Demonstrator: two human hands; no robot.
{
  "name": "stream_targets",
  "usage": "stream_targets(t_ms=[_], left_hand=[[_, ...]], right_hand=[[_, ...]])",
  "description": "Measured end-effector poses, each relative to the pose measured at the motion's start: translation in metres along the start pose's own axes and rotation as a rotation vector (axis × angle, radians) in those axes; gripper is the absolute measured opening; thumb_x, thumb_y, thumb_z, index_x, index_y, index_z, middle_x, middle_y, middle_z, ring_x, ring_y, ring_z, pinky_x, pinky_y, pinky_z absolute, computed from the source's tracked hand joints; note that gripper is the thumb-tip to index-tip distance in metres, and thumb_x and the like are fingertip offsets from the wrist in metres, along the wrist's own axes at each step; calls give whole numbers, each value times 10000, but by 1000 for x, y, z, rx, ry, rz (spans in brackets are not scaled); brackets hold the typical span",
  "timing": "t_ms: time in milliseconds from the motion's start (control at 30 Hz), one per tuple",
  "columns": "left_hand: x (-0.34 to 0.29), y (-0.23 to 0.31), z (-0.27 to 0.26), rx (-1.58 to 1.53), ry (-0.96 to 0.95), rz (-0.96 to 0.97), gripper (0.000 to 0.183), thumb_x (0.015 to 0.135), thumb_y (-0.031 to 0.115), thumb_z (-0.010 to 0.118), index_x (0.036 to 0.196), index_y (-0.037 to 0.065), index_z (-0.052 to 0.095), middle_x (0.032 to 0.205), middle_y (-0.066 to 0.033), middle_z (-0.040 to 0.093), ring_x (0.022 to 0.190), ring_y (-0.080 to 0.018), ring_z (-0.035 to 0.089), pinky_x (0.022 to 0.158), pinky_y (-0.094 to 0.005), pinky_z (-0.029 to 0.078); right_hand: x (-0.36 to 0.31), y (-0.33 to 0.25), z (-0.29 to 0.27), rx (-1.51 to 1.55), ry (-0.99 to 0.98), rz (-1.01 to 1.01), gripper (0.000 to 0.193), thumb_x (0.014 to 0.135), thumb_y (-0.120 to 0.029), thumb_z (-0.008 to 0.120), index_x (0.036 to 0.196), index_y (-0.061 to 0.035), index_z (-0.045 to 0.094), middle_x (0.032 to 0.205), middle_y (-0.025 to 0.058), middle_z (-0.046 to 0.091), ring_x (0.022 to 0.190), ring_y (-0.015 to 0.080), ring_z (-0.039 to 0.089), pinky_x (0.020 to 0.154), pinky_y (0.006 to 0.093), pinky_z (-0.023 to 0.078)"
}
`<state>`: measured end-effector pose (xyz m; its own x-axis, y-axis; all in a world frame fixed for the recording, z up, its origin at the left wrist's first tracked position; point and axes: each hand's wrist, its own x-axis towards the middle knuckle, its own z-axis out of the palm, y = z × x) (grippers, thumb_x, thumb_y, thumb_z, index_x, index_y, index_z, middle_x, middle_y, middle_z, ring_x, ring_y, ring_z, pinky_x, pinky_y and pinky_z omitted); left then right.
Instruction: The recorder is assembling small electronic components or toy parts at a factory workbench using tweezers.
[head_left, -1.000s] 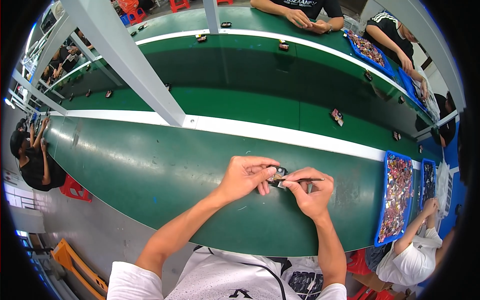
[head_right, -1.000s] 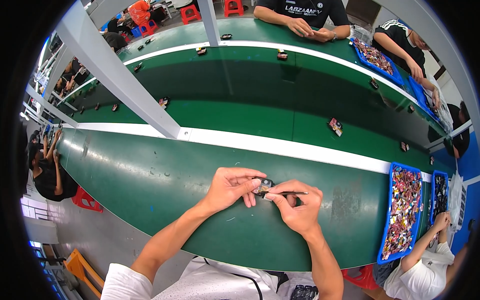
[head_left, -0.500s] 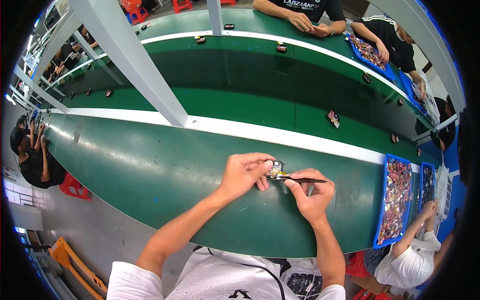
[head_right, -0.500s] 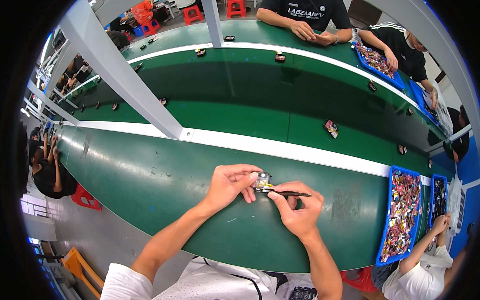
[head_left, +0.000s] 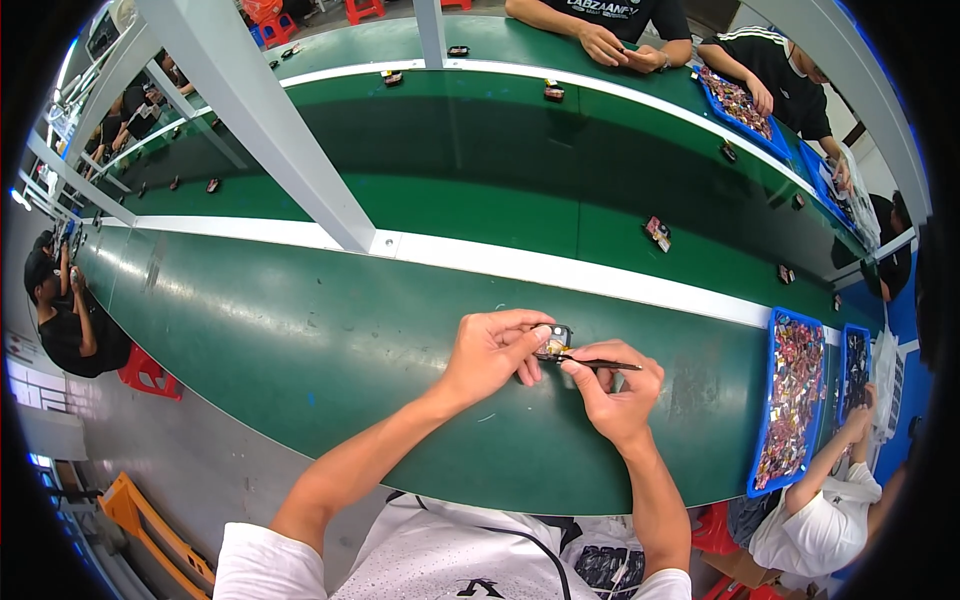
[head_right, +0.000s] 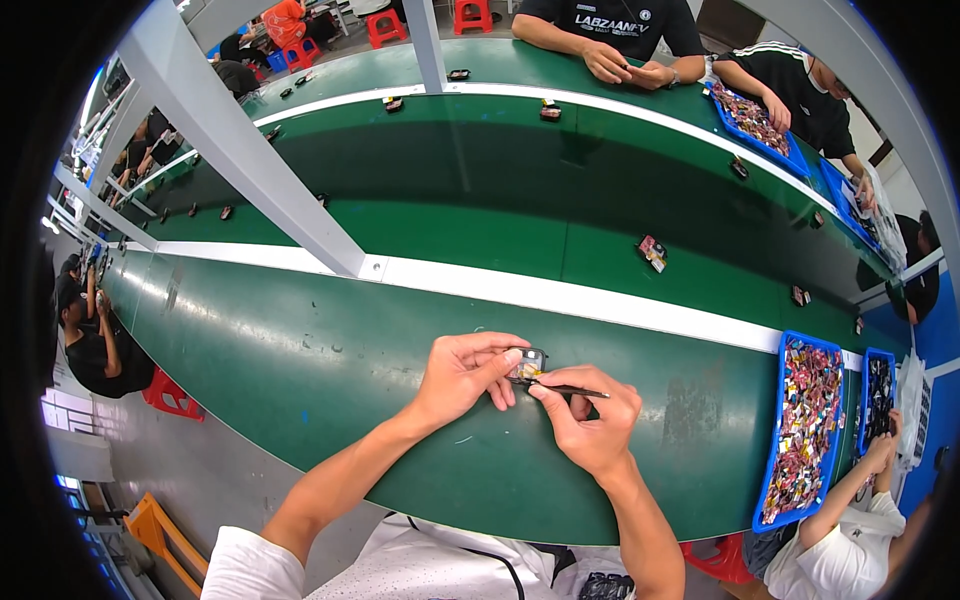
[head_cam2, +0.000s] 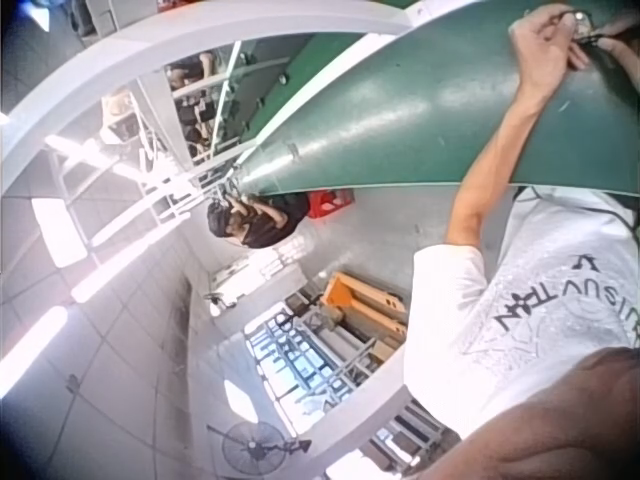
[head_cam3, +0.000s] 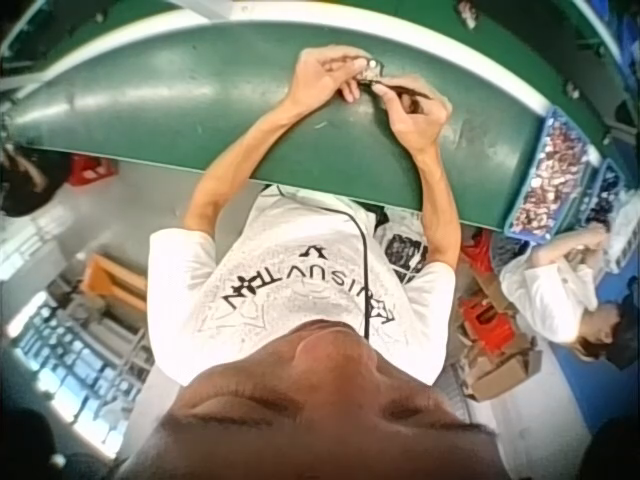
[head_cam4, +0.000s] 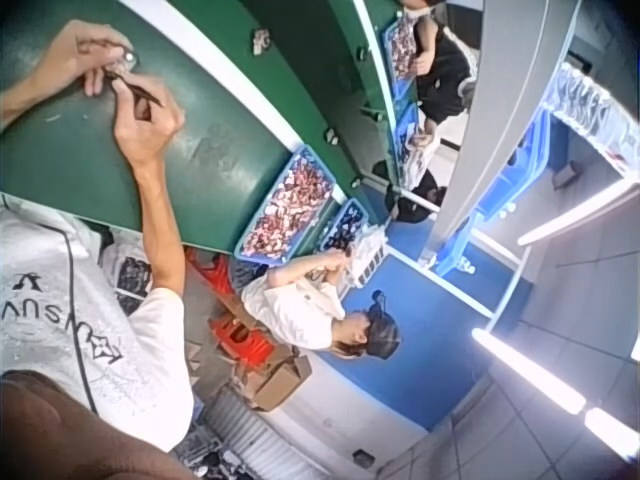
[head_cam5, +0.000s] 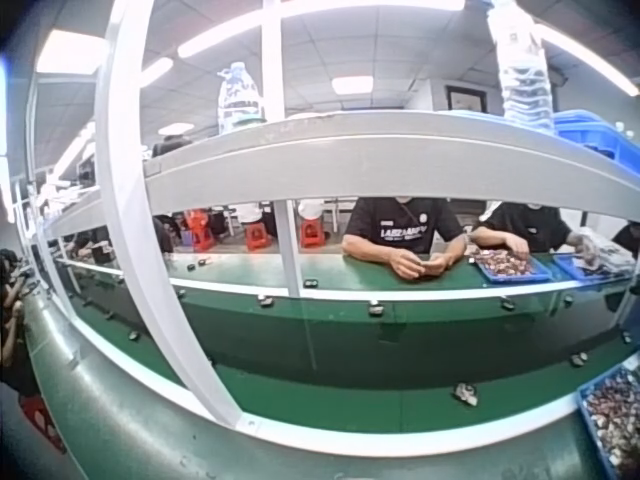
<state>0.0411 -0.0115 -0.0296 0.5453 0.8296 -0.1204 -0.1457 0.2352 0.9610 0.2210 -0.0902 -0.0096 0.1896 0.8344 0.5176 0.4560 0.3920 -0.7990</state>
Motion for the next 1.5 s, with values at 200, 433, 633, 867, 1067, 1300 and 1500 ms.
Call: stream_targets(t_ms=[200, 433, 633, 867, 1067, 1300, 1500], left_hand=[[0, 4, 0, -39, -7, -37, 245, 996, 83, 628, 1163, -91, 672, 887, -138, 723, 615, -174, 696, 524, -264, 571], [2, 13, 0, -22, -85, -94, 277, 975, 55, 652, 1204, -100, 640, 912, -142, 730, 621, -160, 689, 543, -255, 569], [1, 9, 3, 38, -24, -88, 258, 956, 11, 662, 1186, -104, 637, 840, -127, 723, 611, -133, 676, 542, -249, 567], [-2, 7, 8, 51, 48, -38, 214, 955, -10, 645, 1144, -110, 639, 781, -107, 699, 603, -126, 671, 519, -248, 564], [-3, 3, 13, 30, 95, -14, 176, 942, 8, 657, 1085, -95, 665, 771, -90, 702, 570, -111, 658, 485, -249, 545], [-1, 4, 15, 89, 127, -15, 150, 925, -14, 653, 1049, -96, 672, 779, -104, 707, 568, -124, 671, 473, -258, 546], [38, 24, -1, 174, 163, -13, 191, 929, -9, 648, 1089, -114, 646, 798, -127, 696, 577, -161, 684, 511, -280, 579]], right_hand=[[0, 0, -3, -24, -20, -14, 149, 734, 23, 833, 836, -42, 746, 807, 60, 755, 408, 35, 400, 404, 221, 295], [1, -2, -1, -45, -14, -41, 138, 736, 21, 829, 820, -49, 745, 799, 68, 760, 399, 46, 400, 403, 230, 303], [1, -2, 5, -75, -13, -161, 152, 733, 47, 821, 817, -32, 722, 803, 87, 760, 399, 48, 417, 405, 219, 308], [1, -6, 6, -102, -11, -165, 149, 724, 43, 813, 810, -50, 734, 778, 72, 756, 422, 88, 483, 433, 238, 363], [0, -7, 4, -128, -21, -140, 145, 733, 37, 802, 817, -65, 743, 763, 62, 750, 433, 105, 506, 459, 250, 408], [-1, -4, 4, -120, -32, -117, 128, 755, 16, 805, 832, -63, 738, 784, 49, 751, 413, 88, 447, 442, 246, 379], [3, 4, 7, -71, 159, -164, 178, 739, 13, 834, 868, -53, 732, 840, 67, 756, 413, 72, 423, 416, 237, 345]])
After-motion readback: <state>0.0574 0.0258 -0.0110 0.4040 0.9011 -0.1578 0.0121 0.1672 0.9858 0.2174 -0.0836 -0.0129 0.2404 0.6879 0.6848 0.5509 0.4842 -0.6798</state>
